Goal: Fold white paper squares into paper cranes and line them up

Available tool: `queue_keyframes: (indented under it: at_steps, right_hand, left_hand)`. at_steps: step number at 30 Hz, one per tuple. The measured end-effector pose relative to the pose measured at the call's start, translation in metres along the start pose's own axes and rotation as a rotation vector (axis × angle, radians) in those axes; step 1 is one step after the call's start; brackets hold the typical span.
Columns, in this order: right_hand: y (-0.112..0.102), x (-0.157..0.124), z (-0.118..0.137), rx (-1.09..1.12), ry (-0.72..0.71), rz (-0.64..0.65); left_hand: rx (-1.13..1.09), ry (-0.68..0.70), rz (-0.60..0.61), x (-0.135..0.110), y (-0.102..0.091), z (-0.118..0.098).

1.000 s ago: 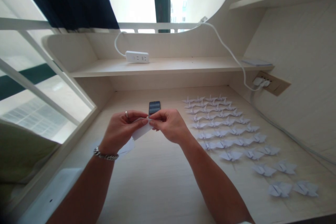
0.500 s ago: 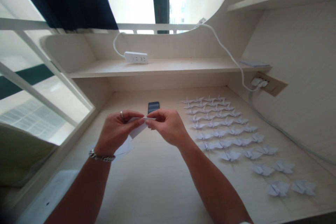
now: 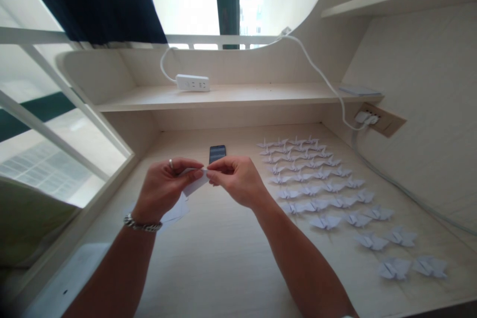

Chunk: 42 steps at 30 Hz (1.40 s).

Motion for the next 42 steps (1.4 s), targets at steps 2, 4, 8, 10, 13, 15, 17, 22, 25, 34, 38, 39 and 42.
queue_keyframes:
  at_steps: [2,4,8,10,13,15,17,22,25,34,38,39,42]
  right_hand:
    - [0.001,0.000,0.000,0.006,0.013,0.015]
    - [0.001,0.000,0.000,0.006,0.012,0.008]
    - [0.000,0.000,0.000,0.011,0.029,-0.018]
    - [-0.001,0.000,0.000,0.004,0.033,-0.025]
    - [-0.002,-0.001,0.001,-0.042,0.005,-0.028]
    - [-0.002,-0.001,0.002,-0.083,-0.022,-0.030]
    - [-0.002,-0.002,0.003,-0.105,-0.039,-0.037]
    - [-0.001,-0.003,0.003,-0.056,-0.040,-0.053]
    - [0.000,-0.004,0.005,-0.050,-0.057,-0.067]
    - [0.002,-0.007,0.009,-0.108,-0.110,-0.031]
    - [0.001,-0.007,0.007,-0.152,-0.098,-0.016]
    - [0.001,-0.006,0.006,-0.143,-0.081,0.009]
    - [-0.006,-0.005,0.009,-0.102,-0.050,0.046]
  left_hand:
    - [0.000,-0.005,0.000,-0.001,0.001,-0.002]
    - [-0.011,-0.024,0.002,-0.001,0.001,-0.001]
    - [-0.040,-0.054,0.011,-0.002,0.002,0.000]
    - [-0.041,-0.063,0.019,-0.001,0.003,0.000]
    - [-0.006,-0.067,0.043,-0.001,0.004,-0.003]
    - [0.051,-0.060,0.067,-0.001,0.005,-0.006]
    - [0.092,-0.045,0.074,-0.001,0.005,-0.007]
    - [0.099,0.003,0.025,-0.002,0.000,-0.009]
    - [0.109,0.025,0.016,-0.002,-0.002,-0.012]
    - [0.124,0.024,0.007,-0.004,-0.002,-0.016]
    - [0.094,-0.029,0.018,-0.003,-0.003,-0.012]
    - [0.083,-0.042,0.014,-0.003,-0.004,-0.011]
    - [0.051,-0.076,-0.006,-0.002,-0.006,-0.008]
Point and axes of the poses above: each hand's wrist, its own x-axis towards the middle knuckle, its own y-axis out of the palm, z = x × y, the point moved 7 cm from there along x, towards the middle knuckle, and after that the axes turned 2 degrees about y, right-handed, at the moved point
